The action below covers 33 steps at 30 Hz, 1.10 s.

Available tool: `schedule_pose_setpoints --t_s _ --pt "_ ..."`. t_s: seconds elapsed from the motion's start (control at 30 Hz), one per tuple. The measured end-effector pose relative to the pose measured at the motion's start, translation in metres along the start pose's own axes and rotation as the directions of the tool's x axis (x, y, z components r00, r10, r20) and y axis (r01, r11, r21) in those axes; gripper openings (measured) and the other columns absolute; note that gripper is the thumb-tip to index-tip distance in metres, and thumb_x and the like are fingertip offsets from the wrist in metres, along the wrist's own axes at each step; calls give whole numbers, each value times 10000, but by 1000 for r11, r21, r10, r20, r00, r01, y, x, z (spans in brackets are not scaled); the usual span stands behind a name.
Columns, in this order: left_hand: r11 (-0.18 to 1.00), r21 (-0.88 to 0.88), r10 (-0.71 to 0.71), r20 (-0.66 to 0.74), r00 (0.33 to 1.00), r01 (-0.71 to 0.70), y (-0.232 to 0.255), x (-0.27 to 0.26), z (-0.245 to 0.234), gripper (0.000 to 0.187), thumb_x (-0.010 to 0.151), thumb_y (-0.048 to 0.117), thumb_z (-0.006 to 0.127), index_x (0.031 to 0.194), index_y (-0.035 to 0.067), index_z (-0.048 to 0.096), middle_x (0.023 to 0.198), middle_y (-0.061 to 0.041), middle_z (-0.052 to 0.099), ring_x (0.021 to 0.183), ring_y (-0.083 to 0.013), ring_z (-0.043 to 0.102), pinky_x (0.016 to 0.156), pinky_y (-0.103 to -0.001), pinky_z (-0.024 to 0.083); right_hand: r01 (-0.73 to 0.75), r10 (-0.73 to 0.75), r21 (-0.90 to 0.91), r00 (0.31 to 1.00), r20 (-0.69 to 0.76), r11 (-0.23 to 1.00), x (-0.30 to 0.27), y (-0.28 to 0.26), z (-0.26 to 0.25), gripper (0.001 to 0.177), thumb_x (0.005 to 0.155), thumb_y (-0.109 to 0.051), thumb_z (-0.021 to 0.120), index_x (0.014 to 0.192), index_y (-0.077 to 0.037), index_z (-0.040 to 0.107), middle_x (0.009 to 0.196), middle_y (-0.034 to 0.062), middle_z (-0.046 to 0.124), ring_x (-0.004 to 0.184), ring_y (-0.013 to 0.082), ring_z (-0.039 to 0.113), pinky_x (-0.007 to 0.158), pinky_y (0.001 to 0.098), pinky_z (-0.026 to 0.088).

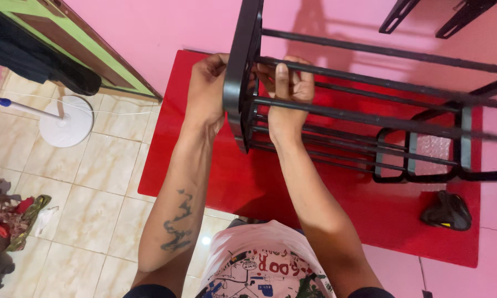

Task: The person assembles a black metal rack by hand on a red table, repeatedly inserting and adjusting horizontal bars into side frames. The person rotates the rack to access different sides and secures the bars in place.

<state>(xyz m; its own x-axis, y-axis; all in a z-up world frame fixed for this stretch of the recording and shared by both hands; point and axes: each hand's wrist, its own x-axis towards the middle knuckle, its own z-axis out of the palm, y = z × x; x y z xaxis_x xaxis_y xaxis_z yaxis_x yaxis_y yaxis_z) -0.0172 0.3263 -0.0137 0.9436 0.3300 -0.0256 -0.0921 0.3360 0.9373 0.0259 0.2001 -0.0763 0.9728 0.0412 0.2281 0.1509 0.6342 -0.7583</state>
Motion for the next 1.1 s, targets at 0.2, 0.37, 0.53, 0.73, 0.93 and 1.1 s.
schedule_pose_setpoints --t_s 0.2,0.37,0.53,0.73,0.93,1.1 --pt "1000 -1 10 22 1000 -10 5 -2 5 186 965 42 660 1105 -63 725 856 -70 733 680 -98 689 607 -226 584 -46 44 -102 999 -22 994 -3 -5 3 161 1075 -113 579 1213 -45 531 1096 93 708 1012 185 716 909 368 605" --pt "1000 -16 22 44 999 -21 3 1 7 147 986 27 670 1063 -78 740 812 -59 723 661 -95 675 577 -224 548 -53 41 -178 997 -68 983 -2 -4 -3 106 1095 -59 583 1193 -20 584 1008 72 679 799 94 547 680 272 444" --pt "999 18 28 42 999 -29 0 -1 7 204 1002 86 665 1099 -68 759 768 -41 713 622 -59 615 542 -214 487 31 -27 -31 994 109 999 0 3 -9 97 1090 -28 609 1186 -29 597 1061 56 696 998 141 694 977 346 622" --pt "999 44 17 37 999 -19 1 0 14 221 1018 127 634 1066 -40 771 788 -28 739 641 -51 637 569 -212 508 -26 21 58 996 86 998 6 7 -11 125 1051 -38 632 1172 -14 612 1073 72 702 1002 178 716 970 387 630" --pt "1000 2 12 61 998 -12 2 -5 13 202 1007 122 627 1033 -18 771 722 -16 671 592 -50 580 511 -219 441 -60 60 -7 989 136 998 7 3 -15 144 1073 -53 636 1206 2 643 1100 87 706 1035 183 701 993 354 605" --pt "999 9 -33 28 999 32 -1 -7 12 227 1015 158 625 978 -12 771 682 -9 655 559 -53 583 487 -220 442 -55 56 -16 995 80 998 6 8 -17 158 1041 -28 647 1192 18 652 1093 102 725 1016 203 728 996 366 612"
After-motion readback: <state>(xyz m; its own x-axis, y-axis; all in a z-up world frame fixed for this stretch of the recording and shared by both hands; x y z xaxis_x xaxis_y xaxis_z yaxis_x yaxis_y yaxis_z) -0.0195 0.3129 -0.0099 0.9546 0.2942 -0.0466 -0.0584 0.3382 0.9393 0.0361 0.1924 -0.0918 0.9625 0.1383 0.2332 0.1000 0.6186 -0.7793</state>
